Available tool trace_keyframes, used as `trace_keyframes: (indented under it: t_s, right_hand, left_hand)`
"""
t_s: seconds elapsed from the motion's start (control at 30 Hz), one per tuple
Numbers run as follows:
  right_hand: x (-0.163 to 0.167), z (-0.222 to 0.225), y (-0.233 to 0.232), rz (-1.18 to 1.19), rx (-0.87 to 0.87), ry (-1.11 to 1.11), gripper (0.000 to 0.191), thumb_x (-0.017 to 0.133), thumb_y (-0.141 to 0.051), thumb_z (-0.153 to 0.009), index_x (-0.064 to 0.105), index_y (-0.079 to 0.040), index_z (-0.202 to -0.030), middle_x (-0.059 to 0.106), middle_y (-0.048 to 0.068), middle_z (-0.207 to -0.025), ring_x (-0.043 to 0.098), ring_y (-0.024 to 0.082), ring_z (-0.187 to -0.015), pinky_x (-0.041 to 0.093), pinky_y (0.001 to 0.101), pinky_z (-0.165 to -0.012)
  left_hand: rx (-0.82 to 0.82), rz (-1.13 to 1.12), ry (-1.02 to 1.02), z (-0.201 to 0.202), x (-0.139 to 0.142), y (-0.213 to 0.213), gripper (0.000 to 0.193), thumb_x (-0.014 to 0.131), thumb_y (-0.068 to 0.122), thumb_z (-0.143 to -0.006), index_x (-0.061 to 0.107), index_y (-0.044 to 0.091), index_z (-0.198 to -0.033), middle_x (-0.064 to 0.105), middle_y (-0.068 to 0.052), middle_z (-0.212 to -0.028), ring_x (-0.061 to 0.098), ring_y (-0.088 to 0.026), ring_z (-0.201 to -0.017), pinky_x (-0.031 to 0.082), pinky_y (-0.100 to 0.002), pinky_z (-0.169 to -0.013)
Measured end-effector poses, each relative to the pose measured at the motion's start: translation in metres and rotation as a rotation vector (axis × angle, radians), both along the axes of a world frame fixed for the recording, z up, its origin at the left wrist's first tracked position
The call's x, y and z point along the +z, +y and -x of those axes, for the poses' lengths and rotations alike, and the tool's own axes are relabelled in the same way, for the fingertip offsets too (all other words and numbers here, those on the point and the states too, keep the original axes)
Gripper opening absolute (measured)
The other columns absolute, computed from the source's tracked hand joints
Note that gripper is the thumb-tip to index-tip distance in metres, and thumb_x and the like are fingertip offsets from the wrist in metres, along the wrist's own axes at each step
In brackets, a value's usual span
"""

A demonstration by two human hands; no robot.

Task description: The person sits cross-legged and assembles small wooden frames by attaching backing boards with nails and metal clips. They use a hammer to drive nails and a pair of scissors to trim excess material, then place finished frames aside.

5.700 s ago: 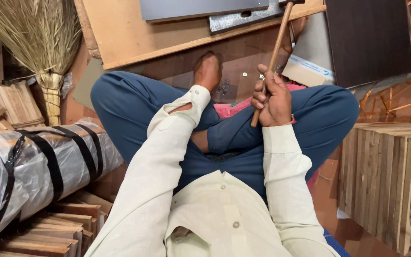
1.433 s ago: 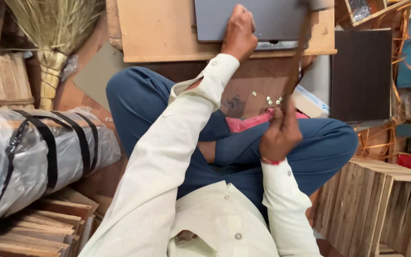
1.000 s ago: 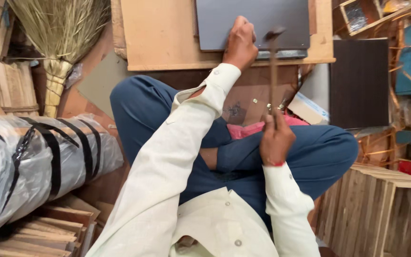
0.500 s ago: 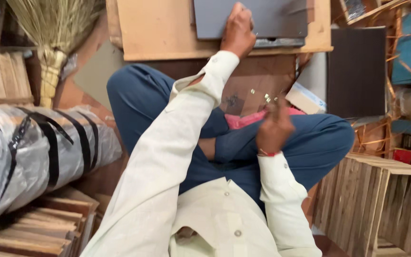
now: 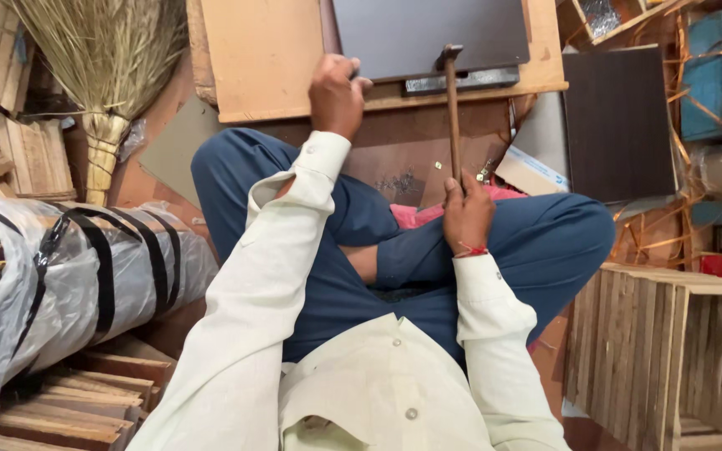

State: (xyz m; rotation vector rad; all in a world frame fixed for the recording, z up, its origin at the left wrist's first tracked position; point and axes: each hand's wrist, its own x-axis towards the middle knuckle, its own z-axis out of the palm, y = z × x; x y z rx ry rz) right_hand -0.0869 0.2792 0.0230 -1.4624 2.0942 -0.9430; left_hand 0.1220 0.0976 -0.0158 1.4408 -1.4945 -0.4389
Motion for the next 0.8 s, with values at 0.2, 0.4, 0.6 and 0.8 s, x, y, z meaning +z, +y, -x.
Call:
trace_keyframes:
  t_s: [0.2,0.4,0.6,0.8]
  right_hand:
    - [0.001,0.002,0.001,0.023,-0.014,-0.071,0.019,0.063,-0.017,-0.097,0.071,-0.004,-0.109,0.065,0.007,-0.066,0.065,0.017,-0.058,0.050,0.0342,-0.056]
    - [0.000,0.001,0.002,-0.020,-0.005,-0.079,0.019,0.064,-0.016,-0.099,0.071,-0.002,-0.110,0.065,0.007,-0.066,0.064,0.016,-0.058,0.048,0.0325,-0.055]
    - [0.003,0.000,0.001,0.023,0.008,-0.158,0.023,0.064,-0.015,-0.098,0.069,-0.002,-0.116,0.064,0.005,-0.067,0.063,0.012,-0.059,0.049,0.0306,-0.055]
    - [0.003,0.003,0.003,0.029,0.024,-0.177,0.018,0.063,-0.015,-0.099,0.070,-0.002,-0.110,0.063,0.005,-0.068,0.064,0.013,-0.061,0.050,0.0309,-0.056]
  left_hand:
    - [-0.070,0.095,0.059,0.032,-0.011,-0.005,0.015,0.076,-0.005,-0.080,0.075,0.002,-0.094,0.073,-0.015,-0.095,0.071,-0.034,-0.086,0.057,-0.042,-0.078]
    - [-0.052,0.164,0.086,0.036,-0.014,0.013,0.027,0.071,-0.005,-0.082,0.070,0.003,-0.108,0.071,-0.016,-0.105,0.070,-0.037,-0.094,0.056,-0.043,-0.085]
    - [-0.405,-0.019,-0.271,0.065,-0.054,0.059,0.035,0.066,-0.002,-0.070,0.071,0.003,-0.104,0.068,-0.027,-0.108,0.068,-0.047,-0.090,0.055,-0.051,-0.076]
    - [-0.532,-0.231,-0.545,0.074,-0.096,0.056,0.005,0.072,0.004,-0.078,0.076,0.006,-0.079,0.072,-0.024,-0.086,0.072,-0.044,-0.078,0.059,-0.050,-0.067]
